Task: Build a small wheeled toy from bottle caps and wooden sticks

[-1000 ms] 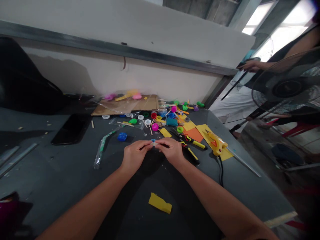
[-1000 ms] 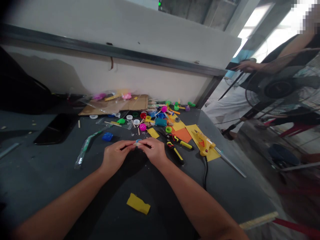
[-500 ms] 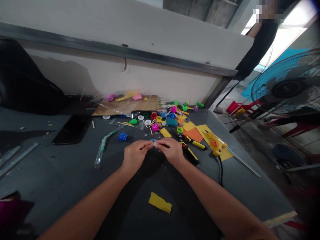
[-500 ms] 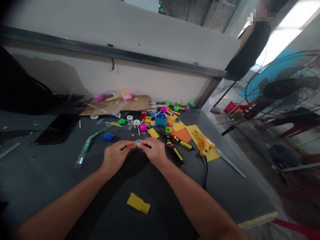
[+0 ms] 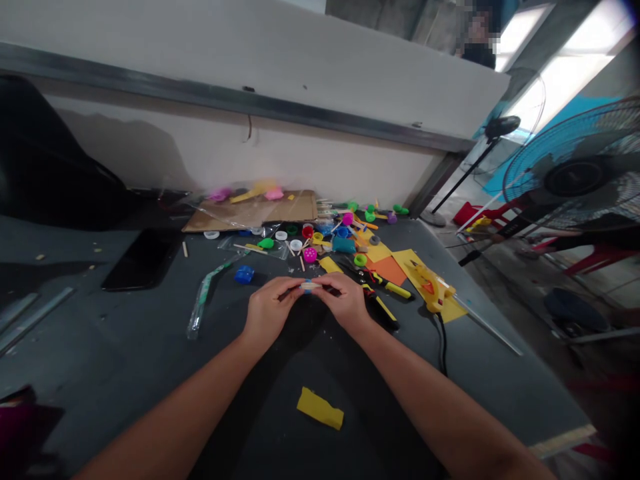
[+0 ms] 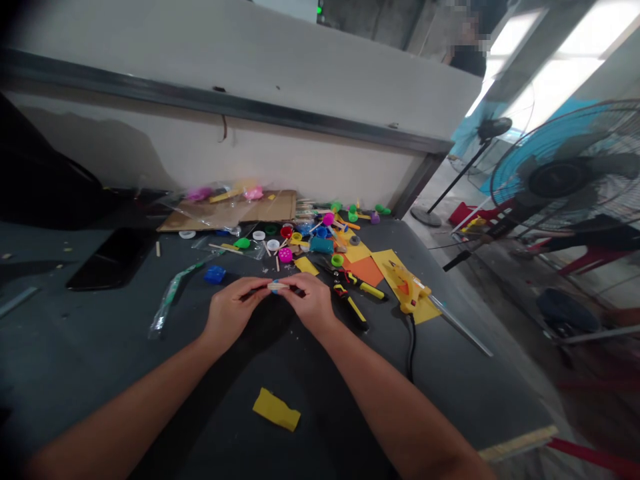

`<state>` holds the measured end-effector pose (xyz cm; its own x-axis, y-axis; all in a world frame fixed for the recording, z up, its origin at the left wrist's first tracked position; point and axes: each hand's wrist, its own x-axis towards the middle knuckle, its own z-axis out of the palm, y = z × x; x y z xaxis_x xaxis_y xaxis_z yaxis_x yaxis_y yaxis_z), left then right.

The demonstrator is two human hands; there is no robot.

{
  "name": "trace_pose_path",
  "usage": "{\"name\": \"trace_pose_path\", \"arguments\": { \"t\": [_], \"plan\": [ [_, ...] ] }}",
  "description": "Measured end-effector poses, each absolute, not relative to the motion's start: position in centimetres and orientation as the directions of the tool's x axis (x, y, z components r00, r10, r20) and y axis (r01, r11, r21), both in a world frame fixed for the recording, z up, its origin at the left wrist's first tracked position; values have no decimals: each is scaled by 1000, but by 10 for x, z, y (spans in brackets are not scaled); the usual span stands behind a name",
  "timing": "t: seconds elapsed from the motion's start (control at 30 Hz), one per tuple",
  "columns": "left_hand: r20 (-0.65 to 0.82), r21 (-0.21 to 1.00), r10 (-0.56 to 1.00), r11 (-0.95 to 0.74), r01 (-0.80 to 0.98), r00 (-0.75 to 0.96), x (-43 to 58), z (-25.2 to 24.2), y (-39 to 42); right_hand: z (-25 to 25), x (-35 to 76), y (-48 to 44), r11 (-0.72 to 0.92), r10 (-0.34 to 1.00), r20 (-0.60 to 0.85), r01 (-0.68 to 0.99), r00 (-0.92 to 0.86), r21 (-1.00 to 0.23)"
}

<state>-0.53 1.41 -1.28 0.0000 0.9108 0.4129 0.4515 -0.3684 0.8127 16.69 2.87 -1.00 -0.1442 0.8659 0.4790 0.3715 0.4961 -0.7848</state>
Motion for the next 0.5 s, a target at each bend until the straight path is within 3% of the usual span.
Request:
{"name": "trace_pose_path", "arguments": {
  "t": [0.23,0.5],
  "plan": [
    [389,817,921,-333,472,-24,-6,-10,14,-13,167,28,399,917,381,353,-120,-846],
    [394,816,919,-340,468,-19,-7,-11,13,-12,167,27,454,890,431,397,-150,-798]
  ]
}}
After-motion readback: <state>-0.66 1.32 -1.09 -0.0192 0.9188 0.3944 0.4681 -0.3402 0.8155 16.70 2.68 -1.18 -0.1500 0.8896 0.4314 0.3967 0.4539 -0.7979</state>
